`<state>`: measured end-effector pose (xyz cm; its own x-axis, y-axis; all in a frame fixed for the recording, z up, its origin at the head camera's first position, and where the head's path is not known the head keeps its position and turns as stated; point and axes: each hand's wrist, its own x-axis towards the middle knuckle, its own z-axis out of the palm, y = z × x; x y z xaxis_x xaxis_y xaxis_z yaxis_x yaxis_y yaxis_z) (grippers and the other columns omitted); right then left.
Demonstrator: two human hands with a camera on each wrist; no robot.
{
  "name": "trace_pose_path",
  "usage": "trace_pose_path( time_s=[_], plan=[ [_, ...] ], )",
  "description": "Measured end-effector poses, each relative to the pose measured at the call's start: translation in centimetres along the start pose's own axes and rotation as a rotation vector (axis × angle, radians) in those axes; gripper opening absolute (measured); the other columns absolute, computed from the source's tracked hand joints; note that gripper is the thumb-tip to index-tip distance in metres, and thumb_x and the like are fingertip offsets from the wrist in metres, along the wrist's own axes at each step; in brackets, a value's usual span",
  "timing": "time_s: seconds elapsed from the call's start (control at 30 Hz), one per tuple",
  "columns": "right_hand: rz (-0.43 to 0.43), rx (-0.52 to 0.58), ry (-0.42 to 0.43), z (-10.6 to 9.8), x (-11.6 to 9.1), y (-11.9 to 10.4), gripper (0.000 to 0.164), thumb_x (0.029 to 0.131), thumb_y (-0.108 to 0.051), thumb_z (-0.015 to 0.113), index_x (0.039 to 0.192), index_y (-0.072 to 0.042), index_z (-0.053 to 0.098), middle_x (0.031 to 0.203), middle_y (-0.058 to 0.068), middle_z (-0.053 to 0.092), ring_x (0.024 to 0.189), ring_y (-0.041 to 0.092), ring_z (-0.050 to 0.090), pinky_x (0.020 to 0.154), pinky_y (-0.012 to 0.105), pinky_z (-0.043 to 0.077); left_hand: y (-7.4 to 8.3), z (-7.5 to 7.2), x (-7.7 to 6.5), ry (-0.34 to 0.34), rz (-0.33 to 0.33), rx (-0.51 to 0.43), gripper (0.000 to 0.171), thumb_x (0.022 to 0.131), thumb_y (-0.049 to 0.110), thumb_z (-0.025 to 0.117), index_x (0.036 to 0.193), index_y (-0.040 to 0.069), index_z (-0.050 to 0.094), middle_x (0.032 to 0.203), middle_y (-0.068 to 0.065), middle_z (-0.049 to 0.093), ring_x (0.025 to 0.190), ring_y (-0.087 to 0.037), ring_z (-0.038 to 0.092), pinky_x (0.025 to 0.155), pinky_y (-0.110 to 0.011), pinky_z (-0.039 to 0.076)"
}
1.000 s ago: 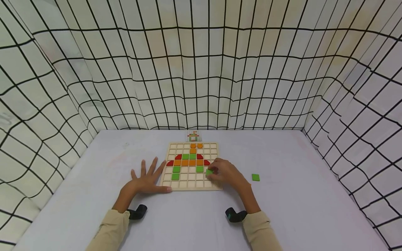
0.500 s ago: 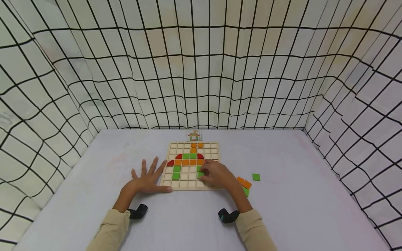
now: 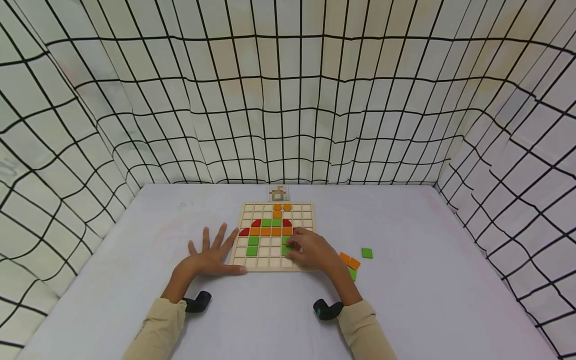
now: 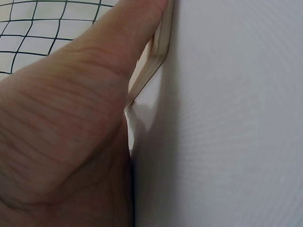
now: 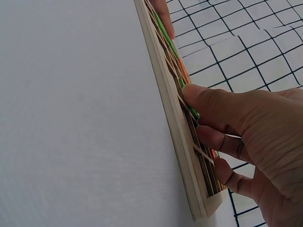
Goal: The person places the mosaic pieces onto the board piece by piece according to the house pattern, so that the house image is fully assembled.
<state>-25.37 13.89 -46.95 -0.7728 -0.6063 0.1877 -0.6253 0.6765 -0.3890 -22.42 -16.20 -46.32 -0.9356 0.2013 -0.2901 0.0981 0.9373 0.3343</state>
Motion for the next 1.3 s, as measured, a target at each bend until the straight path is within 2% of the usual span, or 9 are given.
trace_pose_path(
  time_s=[0.67,1.03,1.3],
  plan=[
    [-0.013,0.015,0.010,-0.6,-0.2,-0.1,0.026,0.086,-0.030,0.076,0.103,-0.011,0.074,0.094,-0.004,0.063,0.081,0.006,0.055,0.071,0.023,0.049,0.2,-0.1,-0.1,-0.001,0.001,-0.006,0.117,0.071,0.075,0.066,0.159,0.023,0.010,0.164,-0.017,-0.010,0.143,-0.054,-0.023,0.100,-0.082,-0.010],
    [0.020,0.063,0.027,-1.5,-0.6,0.7,0.023,0.087,-0.024,0.076,0.104,-0.008,0.074,0.089,-0.004,0.063,0.080,0.007,0.058,0.070,0.021,0.051,0.5,-0.4,-0.2,0.004,0.007,-0.007,0.116,0.071,0.074,0.067,0.159,0.022,0.010,0.164,-0.018,-0.009,0.143,-0.055,-0.022,0.100,-0.082,-0.009],
    [0.069,0.028,0.046,-2.5,-1.6,1.8,0.020,0.088,-0.021,0.074,0.104,-0.010,0.073,0.092,-0.004,0.065,0.082,0.008,0.058,0.072,0.022,0.051,0.3,-0.2,-0.1,0.002,0.003,-0.007,0.117,0.071,0.075,0.067,0.159,0.022,0.011,0.164,-0.017,-0.009,0.143,-0.055,-0.022,0.100,-0.082,-0.009]
  ],
)
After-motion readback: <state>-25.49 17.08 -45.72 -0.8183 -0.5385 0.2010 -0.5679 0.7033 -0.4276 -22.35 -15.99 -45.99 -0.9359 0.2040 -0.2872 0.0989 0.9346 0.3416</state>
